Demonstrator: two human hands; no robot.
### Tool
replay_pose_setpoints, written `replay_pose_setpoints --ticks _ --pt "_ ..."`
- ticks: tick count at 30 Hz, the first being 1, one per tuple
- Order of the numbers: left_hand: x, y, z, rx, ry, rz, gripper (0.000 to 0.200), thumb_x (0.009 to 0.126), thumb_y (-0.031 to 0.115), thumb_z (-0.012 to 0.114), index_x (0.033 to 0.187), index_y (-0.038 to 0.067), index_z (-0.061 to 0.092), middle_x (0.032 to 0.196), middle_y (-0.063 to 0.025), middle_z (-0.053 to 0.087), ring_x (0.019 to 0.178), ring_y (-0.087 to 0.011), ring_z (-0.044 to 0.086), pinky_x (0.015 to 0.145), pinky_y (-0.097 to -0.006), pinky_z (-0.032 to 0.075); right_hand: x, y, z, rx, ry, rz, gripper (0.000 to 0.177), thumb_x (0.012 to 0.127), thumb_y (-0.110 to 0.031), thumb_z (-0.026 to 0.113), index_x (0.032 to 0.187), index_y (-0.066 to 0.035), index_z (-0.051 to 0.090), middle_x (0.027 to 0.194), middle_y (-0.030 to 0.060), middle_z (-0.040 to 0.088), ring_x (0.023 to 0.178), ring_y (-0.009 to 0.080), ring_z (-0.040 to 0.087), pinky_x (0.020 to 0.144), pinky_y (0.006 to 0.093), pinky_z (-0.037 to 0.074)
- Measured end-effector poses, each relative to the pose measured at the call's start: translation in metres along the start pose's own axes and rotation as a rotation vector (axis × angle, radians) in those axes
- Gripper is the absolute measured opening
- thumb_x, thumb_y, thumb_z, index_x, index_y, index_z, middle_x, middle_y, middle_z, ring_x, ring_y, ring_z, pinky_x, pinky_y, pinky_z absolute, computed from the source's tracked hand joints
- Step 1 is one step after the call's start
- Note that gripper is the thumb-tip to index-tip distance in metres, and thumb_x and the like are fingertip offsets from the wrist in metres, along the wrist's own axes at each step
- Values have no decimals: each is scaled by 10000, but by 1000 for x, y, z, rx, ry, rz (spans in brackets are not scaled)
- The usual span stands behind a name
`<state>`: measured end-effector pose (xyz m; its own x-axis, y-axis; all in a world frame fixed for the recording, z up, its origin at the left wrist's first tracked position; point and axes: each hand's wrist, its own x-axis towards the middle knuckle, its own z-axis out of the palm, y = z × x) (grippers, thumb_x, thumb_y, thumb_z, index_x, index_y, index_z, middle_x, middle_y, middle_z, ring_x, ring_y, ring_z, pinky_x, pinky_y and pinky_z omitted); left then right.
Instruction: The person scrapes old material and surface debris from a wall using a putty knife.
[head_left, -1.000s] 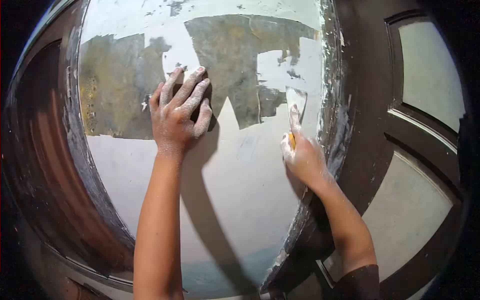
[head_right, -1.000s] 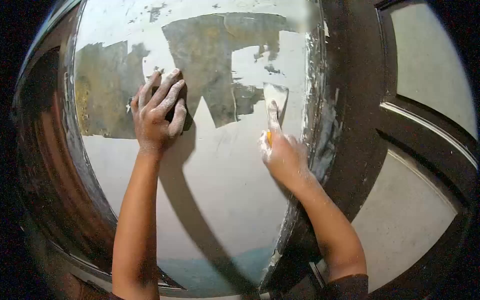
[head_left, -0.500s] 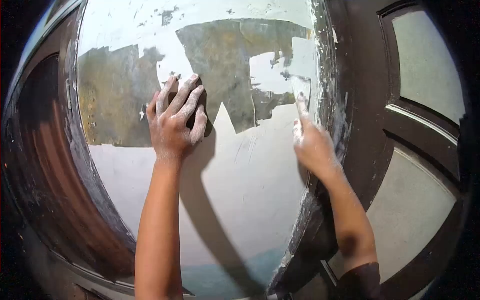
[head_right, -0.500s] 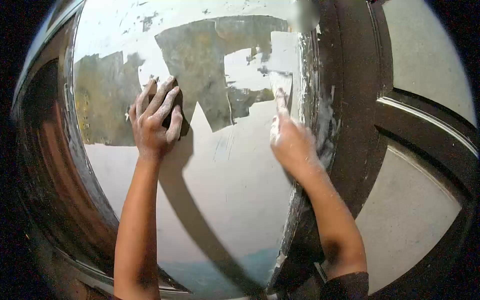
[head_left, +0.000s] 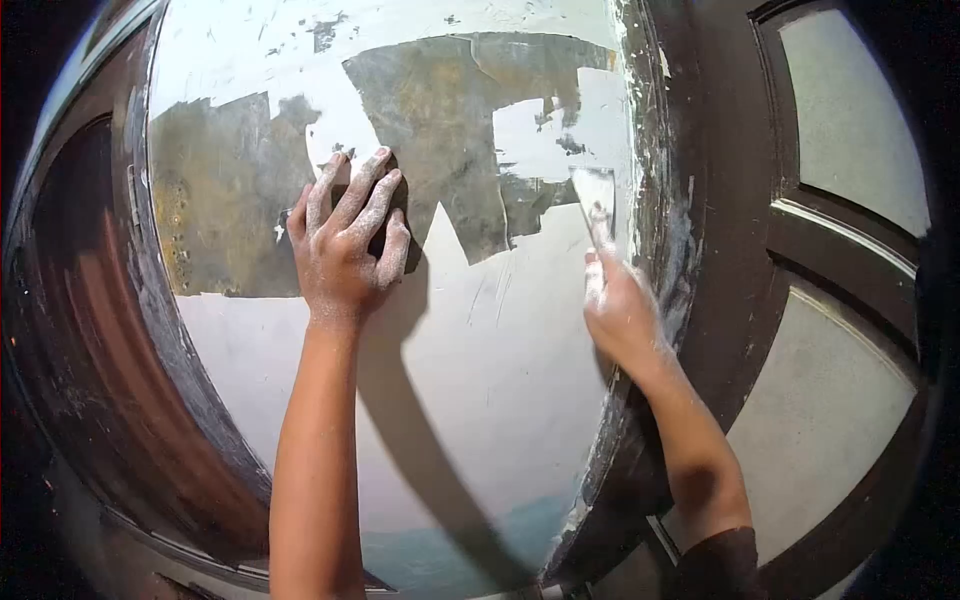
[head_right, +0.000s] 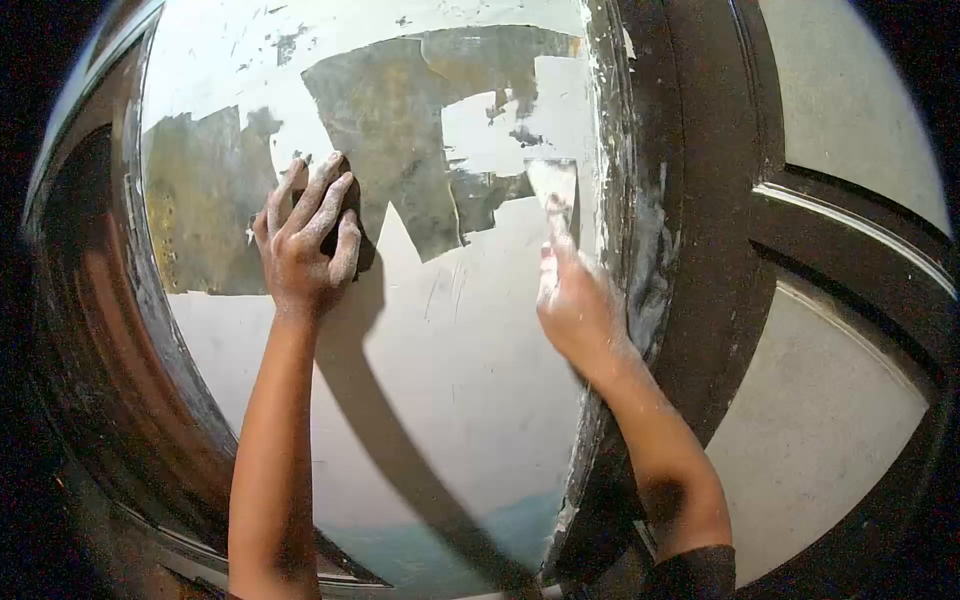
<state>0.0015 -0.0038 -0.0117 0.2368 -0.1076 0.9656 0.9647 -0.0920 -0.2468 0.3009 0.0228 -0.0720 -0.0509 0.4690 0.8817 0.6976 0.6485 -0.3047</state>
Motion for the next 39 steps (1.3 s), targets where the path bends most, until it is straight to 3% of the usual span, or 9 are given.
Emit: replay_pose_setpoints --ticks 6,8,12,17,19,24,27,28,39 --pt "-1 -2 1 -29 16 1 395 874 202 681 1258 173 768 1471 65 650 1450 -282 491 1187 -467 330 14 -7 3 69 74 -55 554 1042 -156 501 1578 -57 399 1120 321 682 1034 516 648 911 561 513" --pt "-1 -2 1 0 9 1 400 868 199 684 1259 172 765 1472 69 648 1444 -283 497 1186 -466 335 9 -21 -9 -101 -144 235 566 1057 -160 483 1607 -92 367 1149 319 677 1045 517 645 922 554 512" --pt "-1 -2 1 16 6 4 400 868 207 684 1260 196 765 1472 77 647 1448 -278 493 1174 -459 339 28 -12 -6 -26 64 49 524 1077 -198 477 1587 -100 408 1082 322 684 989 527 644 878 568 511" --pt "-3 -3 1 -9 13 3 408 862 195 686 1262 194 767 1476 71 645 1446 -280 498 1173 -461 334 17 -7 -1 -41 -84 188 494 1084 -184 463 1559 -51 433 1236 358 638 1138 520 614 970 532 497" --pt "0 -3 0 -12 0 12 416 861 193 689 1270 192 764 1482 71 641 1450 -280 496 1179 -461 330 19 -2 10 59 252 -169 450 1086 -181 460 1501 -11 488 1229 359 643 1141 529 613 974 528 500" --pt "-1 -1 0 -1 -3 -7 400 863 192 689 1254 178 772 1464 55 656 1452 -286 495 1188 -463 322 46 -20 -13 13 46 138 398 1077 -180 471 1424 -7 564 1219 364 643 1131 544 609 976 542 500" --pt "-2 -2 1 5 -3 -15 379 872 251 676 1239 226 767 1483 105 628 1446 -249 491 1200 -463 310 31 -11 -12 16 54 87 430 1075 -202 480 1466 -31 534 1195 360 654 1108 539 623 960 550 509" --pt "-1 -2 1 -7 -4 -15 373 872 247 676 1233 224 767 1488 101 625 1450 -245 487 1203 -462 308 33 -5 -4 46 210 -105 469 1074 -203 481 1515 -42 481 1197 357 656 1099 534 633 949 562 506" --pt "0 0 -2 -25 -14 -25 385 877 192 686 1253 178 770 1470 58 652 1455 -284 489 1183 -468 323 44 -21 -22 90 52 68 515 1065 -180 469 1568 -76 438 1294 348 618 1182 549 578 1027 539 477"
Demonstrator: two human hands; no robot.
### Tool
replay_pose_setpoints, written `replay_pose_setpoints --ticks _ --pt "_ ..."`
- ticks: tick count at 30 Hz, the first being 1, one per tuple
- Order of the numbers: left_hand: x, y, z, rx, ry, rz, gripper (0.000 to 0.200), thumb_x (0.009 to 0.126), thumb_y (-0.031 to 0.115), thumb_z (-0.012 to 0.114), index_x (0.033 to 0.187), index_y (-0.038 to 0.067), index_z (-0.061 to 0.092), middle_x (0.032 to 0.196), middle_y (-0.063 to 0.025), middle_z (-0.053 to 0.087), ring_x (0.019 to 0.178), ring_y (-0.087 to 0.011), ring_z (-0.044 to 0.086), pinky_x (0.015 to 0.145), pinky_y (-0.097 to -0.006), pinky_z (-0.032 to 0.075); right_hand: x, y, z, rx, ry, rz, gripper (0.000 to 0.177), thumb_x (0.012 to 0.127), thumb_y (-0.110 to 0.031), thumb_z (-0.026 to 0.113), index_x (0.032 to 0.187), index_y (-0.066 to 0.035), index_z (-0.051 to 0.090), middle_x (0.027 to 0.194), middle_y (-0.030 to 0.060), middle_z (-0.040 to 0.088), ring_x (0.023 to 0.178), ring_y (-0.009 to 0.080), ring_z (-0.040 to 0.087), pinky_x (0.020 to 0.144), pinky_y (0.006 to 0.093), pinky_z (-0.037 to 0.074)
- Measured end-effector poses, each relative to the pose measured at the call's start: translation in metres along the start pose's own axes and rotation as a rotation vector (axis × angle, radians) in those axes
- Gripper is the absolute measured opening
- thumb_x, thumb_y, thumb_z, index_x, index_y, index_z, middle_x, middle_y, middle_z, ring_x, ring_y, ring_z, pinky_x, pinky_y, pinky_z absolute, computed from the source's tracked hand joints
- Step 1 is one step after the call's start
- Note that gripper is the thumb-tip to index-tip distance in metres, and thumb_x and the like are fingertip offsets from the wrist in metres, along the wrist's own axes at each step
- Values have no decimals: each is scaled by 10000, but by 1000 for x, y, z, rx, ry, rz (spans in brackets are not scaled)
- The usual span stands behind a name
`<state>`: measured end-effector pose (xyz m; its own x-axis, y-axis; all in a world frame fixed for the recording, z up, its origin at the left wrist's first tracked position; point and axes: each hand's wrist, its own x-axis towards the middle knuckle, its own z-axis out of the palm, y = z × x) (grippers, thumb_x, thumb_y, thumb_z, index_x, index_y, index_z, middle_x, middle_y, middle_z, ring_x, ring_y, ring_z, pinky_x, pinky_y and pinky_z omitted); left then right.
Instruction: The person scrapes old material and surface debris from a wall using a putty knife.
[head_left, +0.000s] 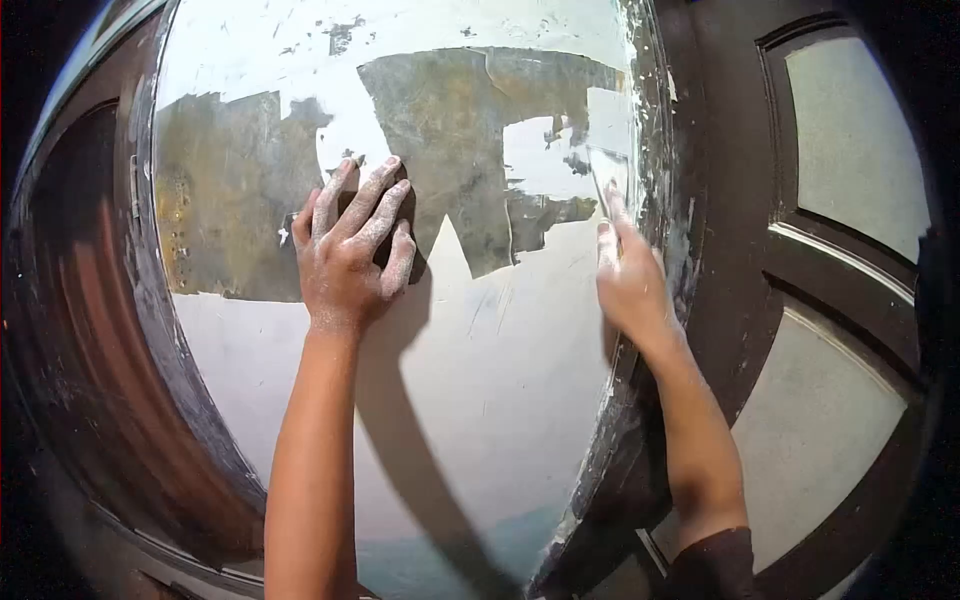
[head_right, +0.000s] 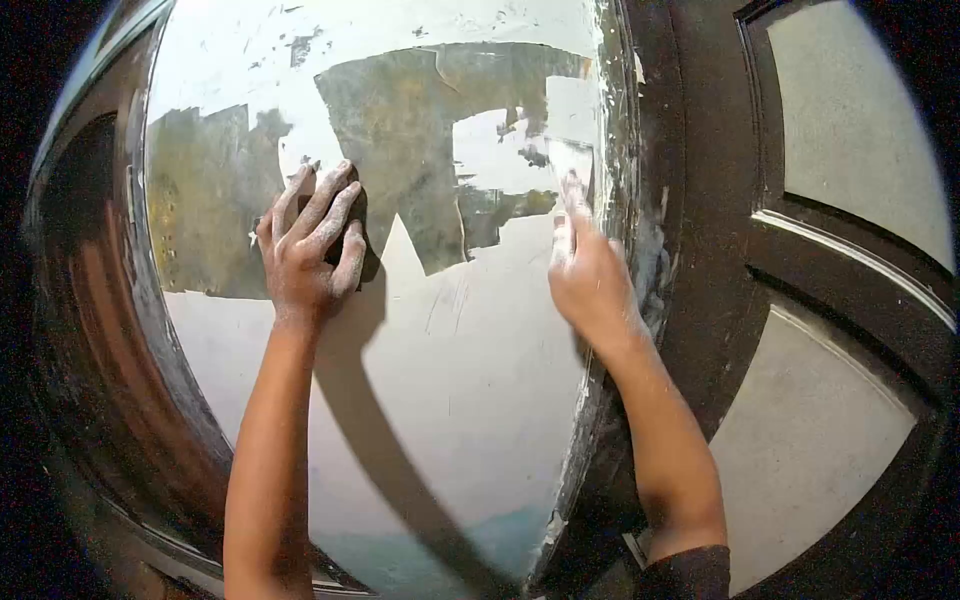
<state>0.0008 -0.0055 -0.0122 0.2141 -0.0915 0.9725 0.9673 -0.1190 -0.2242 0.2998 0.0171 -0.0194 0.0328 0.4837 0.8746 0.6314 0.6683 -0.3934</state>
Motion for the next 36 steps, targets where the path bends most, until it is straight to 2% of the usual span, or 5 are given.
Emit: replay_pose_setpoints --ticks 12,17,20,29,36 --pt "0 -3 4 37 44 34 363 849 244 691 1199 213 782 1456 95 652 1436 -244 505 1179 -447 323 32 1 -7 -151 37 -65 442 1080 -268 482 1358 63 571 1185 356 675 1171 529 619 1010 497 484" --pt "0 -3 5 15 34 30 410 852 215 674 1249 191 772 1469 75 650 1445 -275 502 1181 -465 341 29 3 -6 -71 25 -74 467 1096 -255 455 1434 55 539 1401 322 597 1324 489 549 1119 438 436" --pt "-1 -3 5 26 44 34 401 858 216 674 1246 189 773 1471 71 648 1443 -278 504 1184 -466 337 42 6 -9 -139 42 -122 487 1067 -218 464 1517 -32 487 1281 359 629 1209 530 592 1052 518 479" --pt "-1 0 3 15 43 11 371 868 199 683 1225 184 782 1451 66 665 1432 -268 515 1178 -447 335 63 20 1 -73 106 -158 485 952 -167 536 1401 12 577 1277 361 638 1222 532 589 1075 515 467" --pt "-3 0 3 20 27 0 386 865 207 681 1239 205 778 1470 81 648 1443 -258 499 1175 -452 333 50 6 -5 -123 52 -102 425 1044 -244 497 1352 32 594 1201 374 655 1164 544 612 1037 528 481"
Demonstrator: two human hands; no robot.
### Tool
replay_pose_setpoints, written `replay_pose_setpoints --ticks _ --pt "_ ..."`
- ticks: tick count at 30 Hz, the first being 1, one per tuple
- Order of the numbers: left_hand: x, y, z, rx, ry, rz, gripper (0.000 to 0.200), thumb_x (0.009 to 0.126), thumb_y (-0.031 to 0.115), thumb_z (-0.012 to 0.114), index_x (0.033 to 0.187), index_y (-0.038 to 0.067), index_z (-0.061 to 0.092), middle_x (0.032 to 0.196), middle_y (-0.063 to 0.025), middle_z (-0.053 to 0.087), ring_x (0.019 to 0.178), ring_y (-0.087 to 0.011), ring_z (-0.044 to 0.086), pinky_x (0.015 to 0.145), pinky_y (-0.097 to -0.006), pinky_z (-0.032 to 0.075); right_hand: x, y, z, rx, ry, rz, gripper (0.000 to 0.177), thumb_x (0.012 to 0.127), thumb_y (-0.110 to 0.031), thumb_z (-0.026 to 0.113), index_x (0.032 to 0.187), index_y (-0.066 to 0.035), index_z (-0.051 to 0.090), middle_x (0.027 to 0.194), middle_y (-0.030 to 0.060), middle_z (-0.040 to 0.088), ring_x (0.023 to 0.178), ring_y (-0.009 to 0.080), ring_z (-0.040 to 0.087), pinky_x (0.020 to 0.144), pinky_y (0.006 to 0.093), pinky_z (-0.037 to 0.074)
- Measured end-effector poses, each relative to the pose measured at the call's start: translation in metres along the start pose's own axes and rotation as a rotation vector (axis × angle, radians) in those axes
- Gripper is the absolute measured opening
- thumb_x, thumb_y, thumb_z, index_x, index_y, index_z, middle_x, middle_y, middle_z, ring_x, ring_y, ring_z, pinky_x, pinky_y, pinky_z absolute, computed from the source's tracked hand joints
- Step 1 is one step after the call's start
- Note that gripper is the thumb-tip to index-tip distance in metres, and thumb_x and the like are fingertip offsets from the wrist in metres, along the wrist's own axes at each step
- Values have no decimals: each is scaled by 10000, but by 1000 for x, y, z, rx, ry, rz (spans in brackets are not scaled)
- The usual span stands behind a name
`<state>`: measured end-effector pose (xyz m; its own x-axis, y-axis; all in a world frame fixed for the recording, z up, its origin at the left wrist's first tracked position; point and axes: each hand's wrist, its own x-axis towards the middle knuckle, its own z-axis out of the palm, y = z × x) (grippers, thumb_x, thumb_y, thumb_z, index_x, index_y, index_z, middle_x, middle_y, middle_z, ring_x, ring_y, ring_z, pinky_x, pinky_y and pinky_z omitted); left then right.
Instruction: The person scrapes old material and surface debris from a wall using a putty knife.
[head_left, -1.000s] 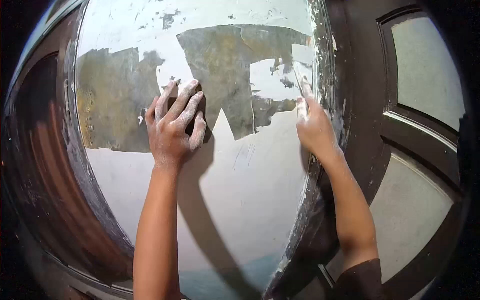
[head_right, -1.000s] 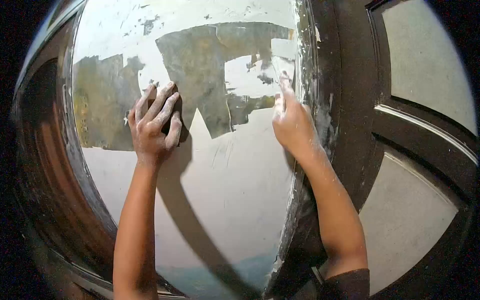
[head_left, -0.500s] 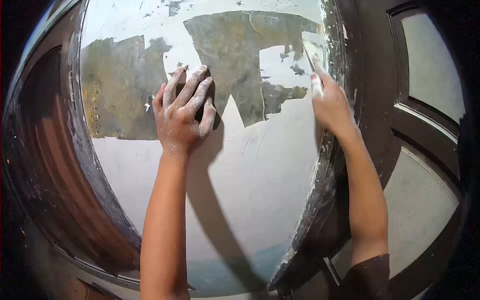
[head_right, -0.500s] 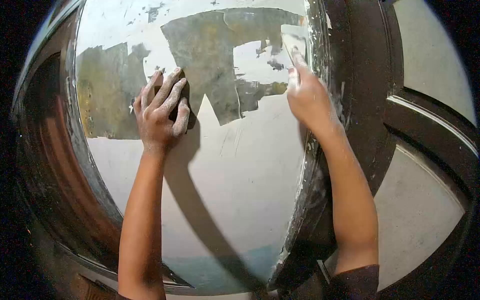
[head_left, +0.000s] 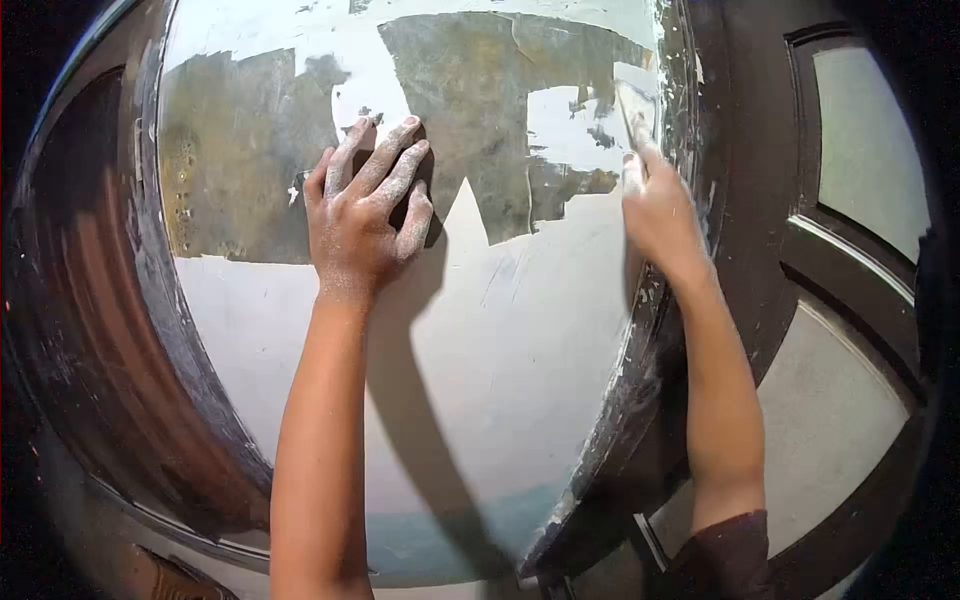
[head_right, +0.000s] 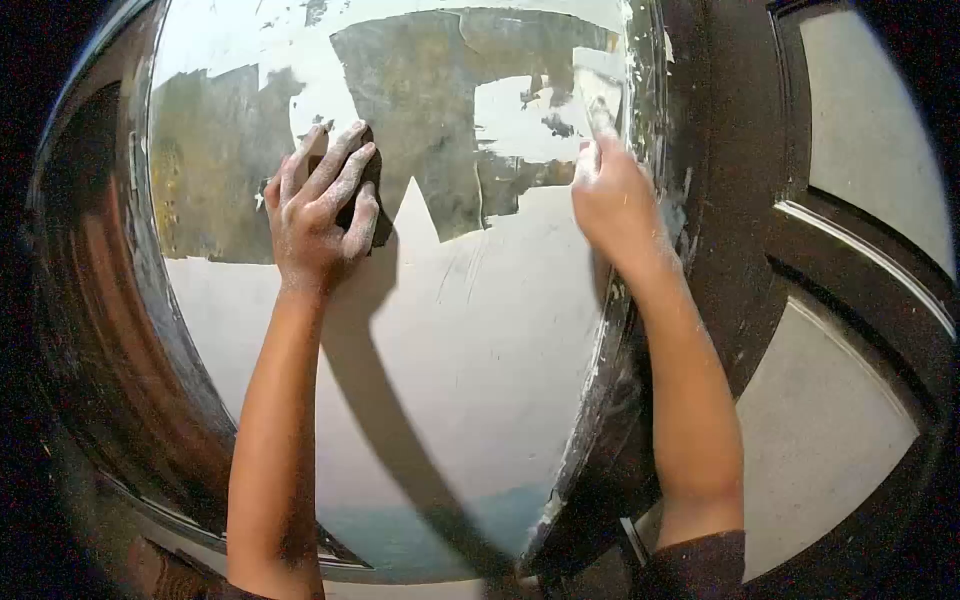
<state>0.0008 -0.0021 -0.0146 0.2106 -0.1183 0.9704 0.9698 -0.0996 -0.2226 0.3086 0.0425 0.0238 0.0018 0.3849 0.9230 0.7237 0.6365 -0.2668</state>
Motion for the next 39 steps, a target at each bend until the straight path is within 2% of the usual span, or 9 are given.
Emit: replay_pose_setpoints --ticks 8,11,14,26,28,32,34,35,39 --pt "2 -2 0 -6 -2 11 390 863 213 683 1242 211 779 1475 85 646 1454 -262 489 1170 -451 335 8 12 3 73 52 -85 478 1029 -186 504 1461 16 527 1312 351 624 1236 512 592 1072 500 469" --pt "2 0 -1 4 -14 3 386 872 205 682 1246 209 778 1472 82 648 1455 -263 488 1171 -453 336 -43 -12 -1 84 -98 73 501 1106 -218 435 1542 28 448 1532 287 515 1448 428 473 1200 409 364" --pt "3 0 -1 10 -7 1 391 876 199 682 1256 204 775 1472 74 649 1452 -269 494 1175 -455 334 -55 6 19 185 50 -39 469 1066 -209 483 1477 14 517 1311 359 620 1240 534 573 1068 509 461" --pt "1 -2 -1 11 -16 8 383 876 205 680 1246 215 776 1477 85 643 1452 -264 489 1162 -456 344 -37 -2 19 134 11 20 526 1081 -195 459 1563 9 407 1342 363 599 1214 534 589 1051 502 478" --pt "1 -2 -1 21 -6 19 383 874 209 680 1245 214 776 1474 83 646 1449 -265 492 1158 -455 347 -23 6 22 87 145 -167 515 1079 -226 461 1544 -5 440 1256 352 648 1164 547 604 1016 510 500" --pt "1 0 0 30 -7 5 382 869 207 681 1239 208 777 1469 79 651 1448 -266 495 1153 -448 351 -42 -9 14 45 -30 150 514 1082 -218 461 1567 -52 434 1201 349 663 1105 537 633 970 536 502" --pt "1 -1 3 6 6 -11 367 864 238 681 1218 244 776 1469 112 639 1439 -230 495 1198 -460 317 -43 -9 17 85 32 105 475 1083 -212 465 1519 -25 486 1169 355 673 1109 537 638 987 530 500" --pt "0 -3 3 -8 7 -7 363 865 237 679 1214 241 777 1466 109 642 1437 -231 498 1198 -456 317 -25 14 33 114 261 -178 432 1083 -227 472 1436 7 557 1162 353 679 1122 528 642 1006 516 498" --pt "1 -1 2 27 3 -2 361 863 240 679 1210 246 778 1470 107 639 1435 -232 501 1194 -454 321 7 -8 2 114 32 62 417 1071 -247 491 1349 39 614 1243 343 666 1197 520 611 1032 490 492"
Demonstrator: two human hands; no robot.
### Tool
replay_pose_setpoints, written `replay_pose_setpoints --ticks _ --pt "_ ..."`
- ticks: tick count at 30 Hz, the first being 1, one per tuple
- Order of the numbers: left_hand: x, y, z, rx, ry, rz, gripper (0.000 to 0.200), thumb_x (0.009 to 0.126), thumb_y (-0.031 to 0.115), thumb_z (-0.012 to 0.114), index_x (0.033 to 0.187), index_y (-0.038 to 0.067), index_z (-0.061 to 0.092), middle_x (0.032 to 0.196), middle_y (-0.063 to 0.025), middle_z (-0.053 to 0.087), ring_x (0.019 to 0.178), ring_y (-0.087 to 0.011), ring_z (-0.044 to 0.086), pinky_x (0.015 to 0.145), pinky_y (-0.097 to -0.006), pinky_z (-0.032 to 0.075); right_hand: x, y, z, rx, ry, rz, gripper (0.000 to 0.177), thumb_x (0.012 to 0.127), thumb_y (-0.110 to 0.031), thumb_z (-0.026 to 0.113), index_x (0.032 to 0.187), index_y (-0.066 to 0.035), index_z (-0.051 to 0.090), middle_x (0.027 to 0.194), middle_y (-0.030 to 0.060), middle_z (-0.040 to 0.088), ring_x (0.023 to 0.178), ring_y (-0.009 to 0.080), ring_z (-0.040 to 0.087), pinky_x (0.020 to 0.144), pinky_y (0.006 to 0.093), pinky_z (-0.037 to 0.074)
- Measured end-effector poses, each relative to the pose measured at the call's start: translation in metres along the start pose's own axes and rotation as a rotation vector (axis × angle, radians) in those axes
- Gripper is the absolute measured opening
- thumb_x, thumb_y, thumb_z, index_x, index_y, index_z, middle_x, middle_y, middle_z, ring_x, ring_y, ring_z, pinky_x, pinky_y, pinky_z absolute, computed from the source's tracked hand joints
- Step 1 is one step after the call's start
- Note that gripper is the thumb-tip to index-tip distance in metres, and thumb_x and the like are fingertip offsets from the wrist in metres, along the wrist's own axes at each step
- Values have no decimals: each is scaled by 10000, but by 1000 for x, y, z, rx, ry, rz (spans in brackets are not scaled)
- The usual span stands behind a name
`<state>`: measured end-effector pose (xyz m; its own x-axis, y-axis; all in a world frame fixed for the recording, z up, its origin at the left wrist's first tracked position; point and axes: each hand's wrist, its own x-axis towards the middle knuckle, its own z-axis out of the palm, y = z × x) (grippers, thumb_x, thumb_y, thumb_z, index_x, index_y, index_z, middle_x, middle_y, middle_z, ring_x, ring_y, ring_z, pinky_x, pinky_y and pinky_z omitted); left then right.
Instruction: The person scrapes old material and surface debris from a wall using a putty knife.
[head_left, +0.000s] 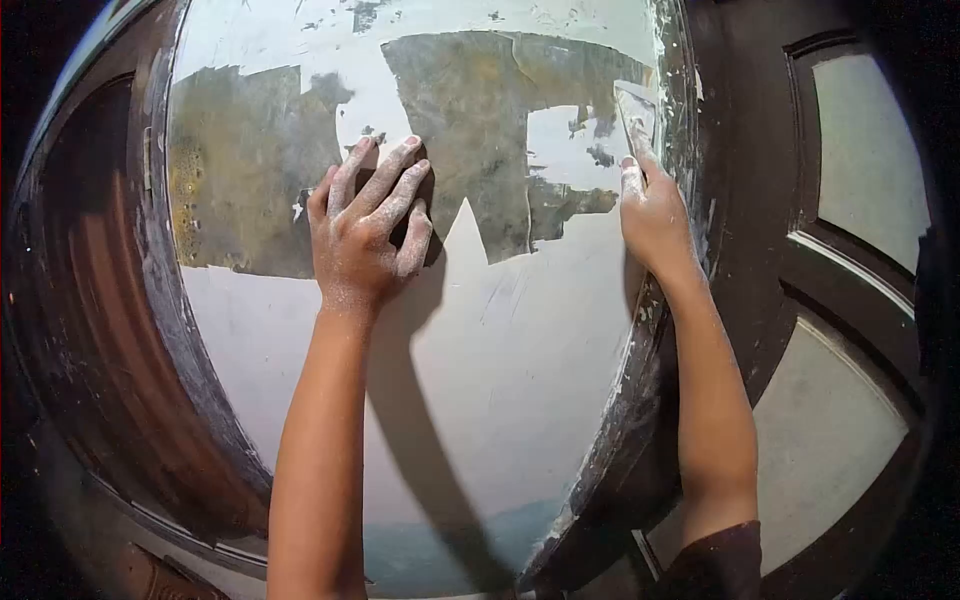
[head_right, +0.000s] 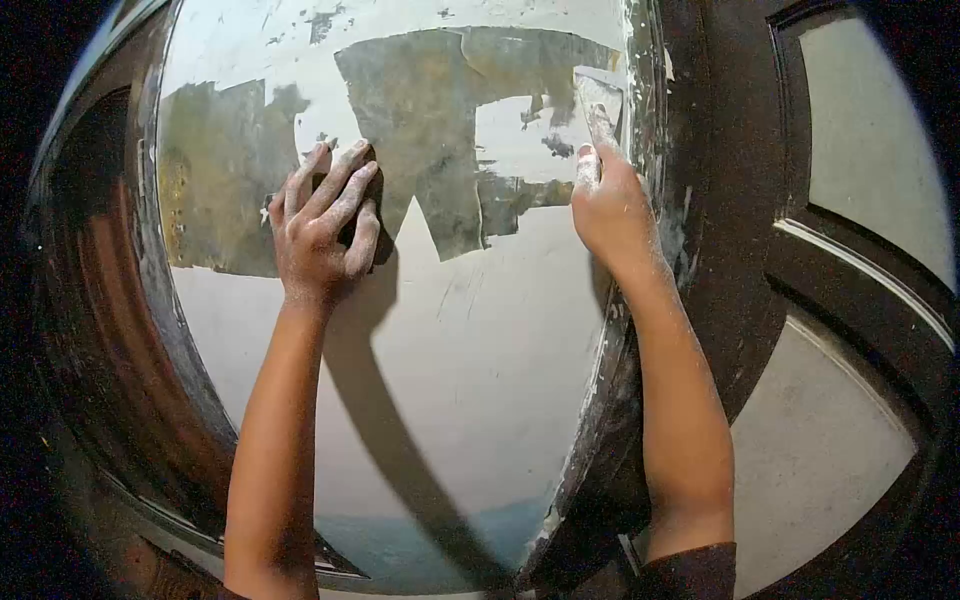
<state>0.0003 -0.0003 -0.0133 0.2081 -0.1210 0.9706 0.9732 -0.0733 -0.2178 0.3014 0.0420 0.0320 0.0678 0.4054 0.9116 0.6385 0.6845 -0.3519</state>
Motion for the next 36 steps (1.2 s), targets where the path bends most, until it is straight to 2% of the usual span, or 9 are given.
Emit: replay_pose_setpoints --ticks 1,13,18,19,21,25,27,31,36 --pt "-1 -2 2 -4 7 7 367 860 241 678 1213 243 776 1475 108 634 1436 -232 500 1196 -456 320 -3 15 5 -29 80 -141 430 1052 -234 496 1376 32 594 1256 348 657 1216 520 598 1050 493 481" --pt "0 1 -3 -48 -18 3 399 849 213 675 1235 192 775 1472 54 648 1456 -283 483 1207 -486 320 -2 11 -3 -63 6 48 489 962 -218 573 1377 39 595 1284 341 651 1245 481 609 1069 489 478" --pt "1 0 -2 -33 -15 -7 402 857 228 667 1248 218 763 1484 88 630 1453 -256 484 1208 -471 315 -17 4 -4 -22 -16 21 423 1039 -245 510 1368 3 604 1263 335 660 1200 505 615 1052 505 484" --pt "0 -1 -1 -19 -17 -1 405 863 261 661 1256 246 754 1495 112 615 1452 -233 484 1210 -462 311 -8 0 -10 -78 -90 56 495 1098 -237 460 1515 28 490 1492 287 555 1389 416 546 1161 402 406" --pt "0 -1 0 -18 -1 15 404 864 259 662 1256 248 755 1498 113 613 1452 -230 484 1211 -459 310 -9 -8 -10 10 -67 49 502 1101 -234 447 1522 37 475 1503 297 538 1409 419 524 1169 402 398" --pt "0 0 -2 -38 -9 -2 390 856 202 665 1231 204 771 1485 72 633 1459 -262 477 1194 -482 331 -61 12 12 50 -28 -26 492 1090 -214 478 1537 -9 474 1456 324 556 1361 477 532 1153 437 414" --pt "0 0 -2 -52 -7 -1 387 860 208 666 1232 206 772 1486 66 633 1467 -266 470 1200 -490 327 -73 18 15 -47 -4 4 430 1094 -244 453 1418 13 569 1156 367 664 1099 545 626 970 526 510" --pt "1 0 -1 -54 -12 -4 391 861 210 667 1238 208 771 1488 68 632 1471 -267 469 1204 -493 324 -46 17 8 26 -62 39 413 1084 -273 489 1283 62 625 1122 371 670 1104 542 629 963 533 511" --pt "0 0 0 -32 -14 -16 379 863 261 667 1229 247 766 1487 115 621 1440 -223 493 1211 -455 304 -96 22 24 -61 -74 78 426 1061 -237 522 1349 69 589 1222 365 656 1177 515 619 1022 512 497"
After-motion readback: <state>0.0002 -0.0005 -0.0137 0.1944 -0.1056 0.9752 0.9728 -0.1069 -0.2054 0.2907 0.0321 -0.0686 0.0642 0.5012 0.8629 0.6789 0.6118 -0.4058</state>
